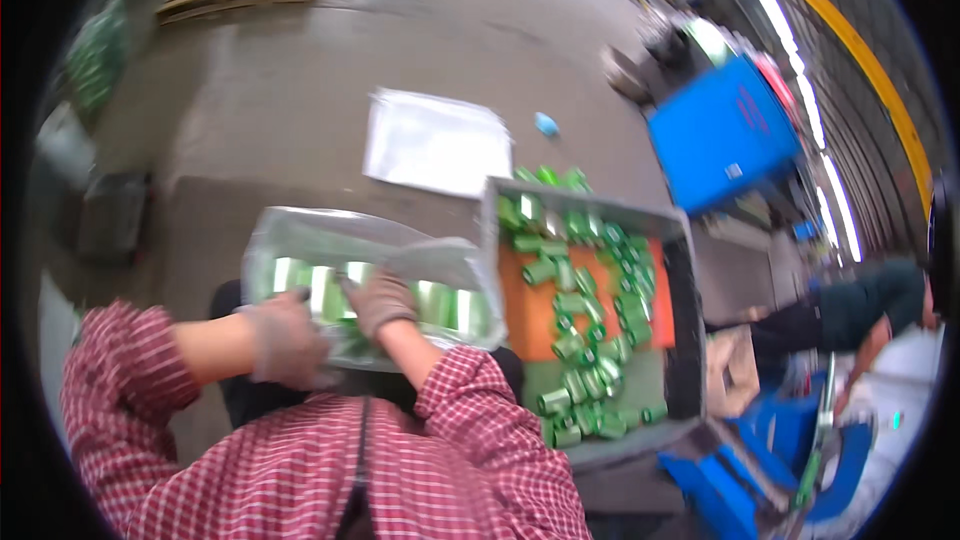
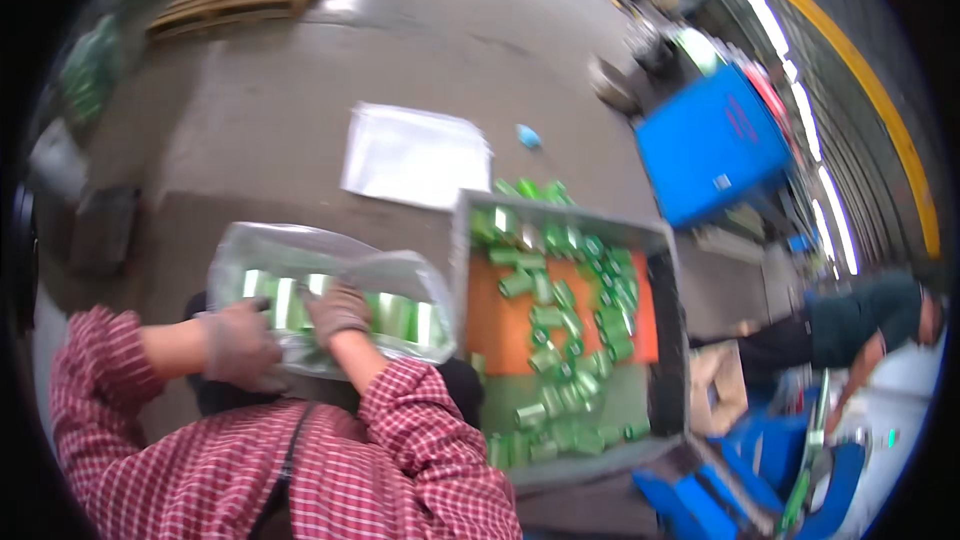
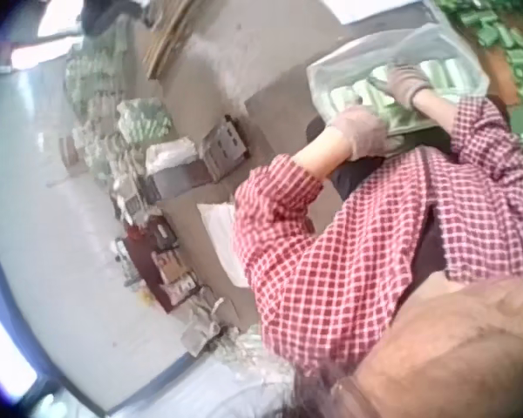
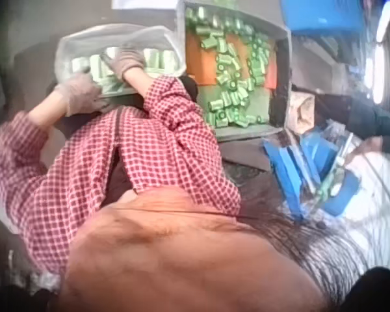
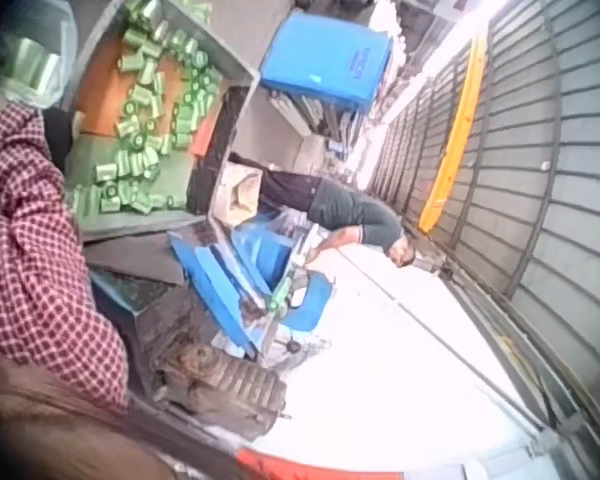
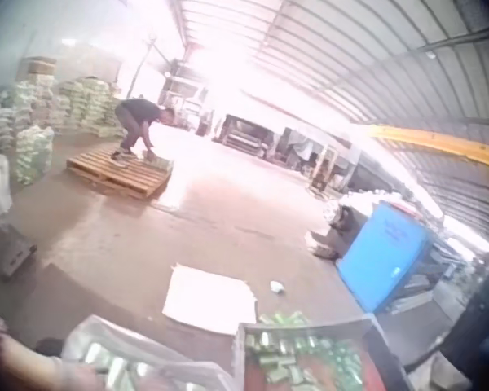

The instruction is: The recorder is packing small rolls of green plastic film from a metal tray into a large plastic bag.

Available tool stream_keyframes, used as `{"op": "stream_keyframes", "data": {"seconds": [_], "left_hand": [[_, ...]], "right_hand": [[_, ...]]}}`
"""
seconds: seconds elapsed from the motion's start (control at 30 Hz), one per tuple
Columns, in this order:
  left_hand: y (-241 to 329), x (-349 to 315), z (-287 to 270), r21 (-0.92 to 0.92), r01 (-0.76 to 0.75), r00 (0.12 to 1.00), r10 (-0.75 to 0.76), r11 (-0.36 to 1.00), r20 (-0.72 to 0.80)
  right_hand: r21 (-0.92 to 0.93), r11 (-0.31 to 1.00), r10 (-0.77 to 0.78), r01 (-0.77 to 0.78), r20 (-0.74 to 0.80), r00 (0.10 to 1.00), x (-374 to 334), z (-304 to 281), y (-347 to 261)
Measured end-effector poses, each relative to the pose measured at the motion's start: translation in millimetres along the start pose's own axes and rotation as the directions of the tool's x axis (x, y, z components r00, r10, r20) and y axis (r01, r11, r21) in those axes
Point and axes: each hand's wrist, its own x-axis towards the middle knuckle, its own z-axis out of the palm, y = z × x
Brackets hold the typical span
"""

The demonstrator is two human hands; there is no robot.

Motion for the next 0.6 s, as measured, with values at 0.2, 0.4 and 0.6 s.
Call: {"op": "stream_keyframes", "data": {"seconds": [0.2, 0.4, 0.6], "left_hand": [[-92.5, -1.7, 68.9, -0.450, 0.128, 0.089, -0.462, 0.884, -0.882], [-64.0, 34.3, 0.0, -0.722, -0.408, 0.143, -0.742, 0.559, -0.655], [32.7, 260.2, -167.4, 0.009, -0.283, 0.649, 0.199, 0.959, -0.735]], "right_hand": [[0.104, 0.936, -0.007, 0.336, -0.949, 0.314, -33.7, 17.4, 179.3], [0.466, 0.447, 0.894, -0.763, -0.197, 0.403, 3.3, 133.3, 458.2], [0.365, 0.516, 0.813, -0.775, 0.076, 0.577, -16.3, 180.6, 492.0]]}}
